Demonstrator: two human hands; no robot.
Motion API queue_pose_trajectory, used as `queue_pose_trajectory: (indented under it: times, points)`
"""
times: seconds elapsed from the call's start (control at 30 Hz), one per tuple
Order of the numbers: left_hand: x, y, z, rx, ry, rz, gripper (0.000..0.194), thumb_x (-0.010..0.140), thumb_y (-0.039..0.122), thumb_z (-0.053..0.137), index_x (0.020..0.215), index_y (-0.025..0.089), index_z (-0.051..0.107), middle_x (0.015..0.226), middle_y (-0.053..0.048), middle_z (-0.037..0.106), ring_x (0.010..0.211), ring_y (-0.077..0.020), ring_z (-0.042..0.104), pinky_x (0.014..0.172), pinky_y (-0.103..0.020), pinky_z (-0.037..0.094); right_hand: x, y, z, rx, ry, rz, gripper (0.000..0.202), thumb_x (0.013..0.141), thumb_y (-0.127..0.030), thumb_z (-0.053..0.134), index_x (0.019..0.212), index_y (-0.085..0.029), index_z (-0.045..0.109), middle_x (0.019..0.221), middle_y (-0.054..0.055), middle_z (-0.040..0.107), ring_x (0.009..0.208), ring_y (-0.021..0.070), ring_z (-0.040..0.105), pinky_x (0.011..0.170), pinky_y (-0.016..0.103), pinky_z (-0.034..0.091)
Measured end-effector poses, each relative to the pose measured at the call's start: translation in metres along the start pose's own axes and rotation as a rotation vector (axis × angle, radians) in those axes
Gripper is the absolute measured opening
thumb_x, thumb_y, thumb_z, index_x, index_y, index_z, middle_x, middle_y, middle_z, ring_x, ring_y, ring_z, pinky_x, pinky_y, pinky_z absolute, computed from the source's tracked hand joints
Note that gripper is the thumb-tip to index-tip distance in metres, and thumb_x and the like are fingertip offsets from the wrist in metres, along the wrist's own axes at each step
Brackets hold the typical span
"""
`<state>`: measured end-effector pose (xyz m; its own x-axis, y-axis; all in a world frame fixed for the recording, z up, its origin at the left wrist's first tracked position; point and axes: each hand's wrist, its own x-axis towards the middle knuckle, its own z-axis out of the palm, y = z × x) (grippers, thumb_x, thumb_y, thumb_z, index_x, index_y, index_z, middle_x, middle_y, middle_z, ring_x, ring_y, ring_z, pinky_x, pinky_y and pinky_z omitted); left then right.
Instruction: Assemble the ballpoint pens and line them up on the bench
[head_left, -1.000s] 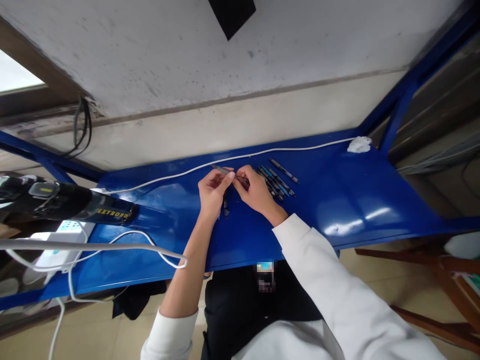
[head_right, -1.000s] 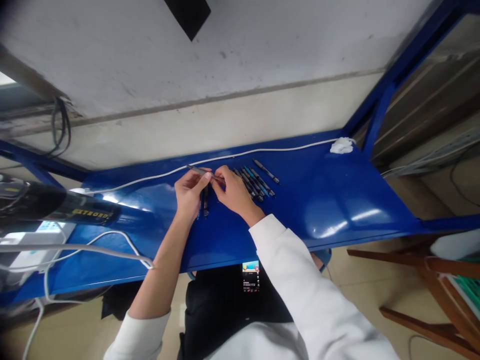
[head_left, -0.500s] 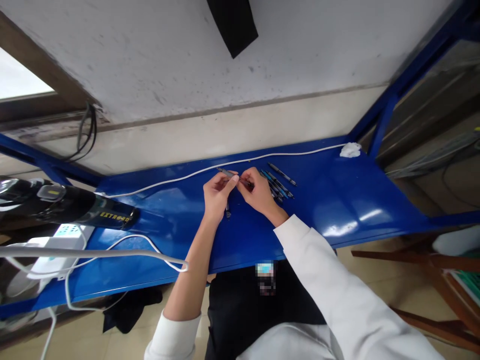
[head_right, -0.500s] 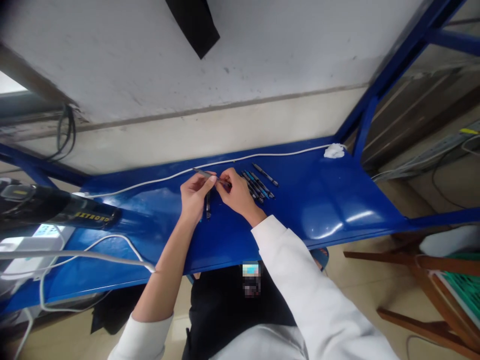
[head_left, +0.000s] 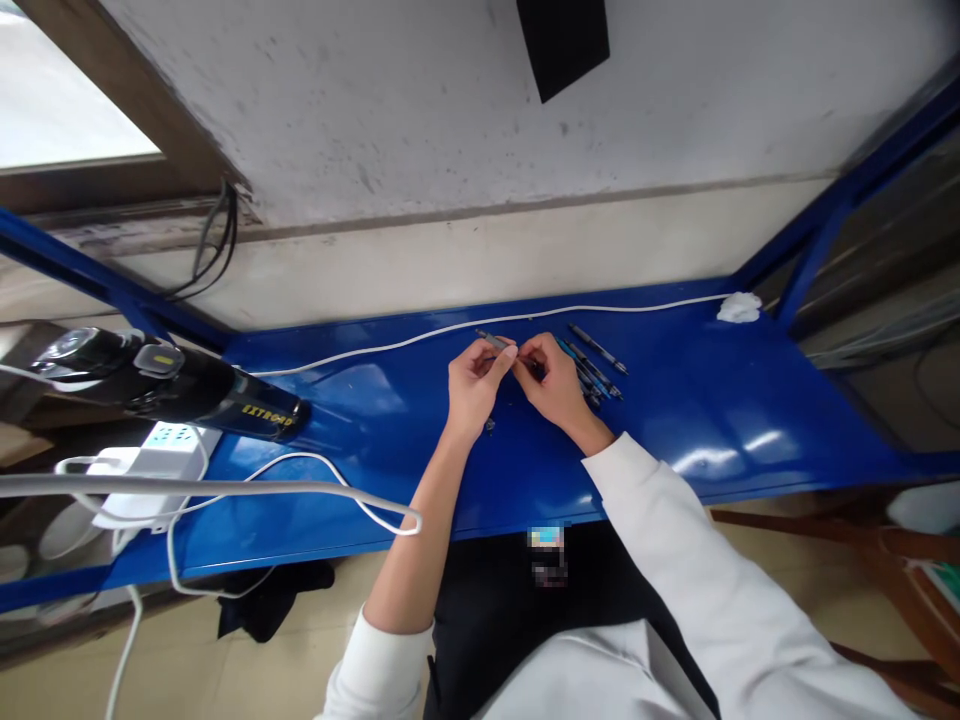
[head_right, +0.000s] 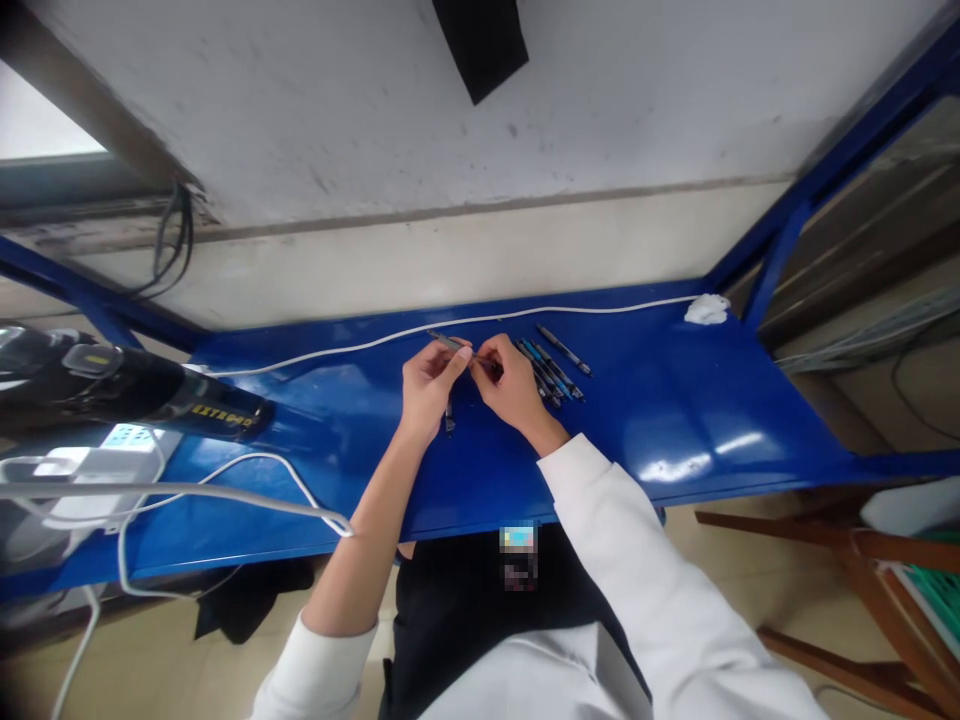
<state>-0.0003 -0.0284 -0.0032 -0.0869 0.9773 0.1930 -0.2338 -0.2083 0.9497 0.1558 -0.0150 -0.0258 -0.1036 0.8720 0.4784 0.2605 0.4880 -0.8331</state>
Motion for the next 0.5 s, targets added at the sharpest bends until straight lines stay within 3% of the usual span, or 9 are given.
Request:
queue_pose_trajectory:
  times: [0.2, 0.5]
  points:
    - [-0.001, -0.001, -0.0008, 0.012, 0.004, 0.002, 0.032, 0.09, 0.048, 0.097, 0.106, 0.022, 0.087, 0.101, -0.006, 0.086, 0.096, -0.0235, 0.081, 0.094, -0.036, 0.062, -0.0002, -0.0001, 0.0001, 0.022, 0.006, -0.035, 0.018, 0.105, -0.034, 0.073, 0.101, -0.027, 0.057, 0.08, -0.004, 0.061, 0.068, 0.0169, 0.061, 0.066, 0.033, 0.044]
    - [0.0022, 0.0027, -0.0054, 0.067, 0.036, 0.036, 0.037, 0.085, 0.051, 0.101, 0.1, 0.02, 0.088, 0.096, -0.006, 0.085, 0.088, -0.0205, 0.079, 0.09, -0.033, 0.061, 0.0016, -0.001, 0.0001, 0.006, -0.035, -0.04, 0.024, 0.109, -0.045, 0.07, 0.102, -0.027, 0.056, 0.085, -0.001, 0.066, 0.074, 0.0186, 0.064, 0.071, 0.035, 0.046]
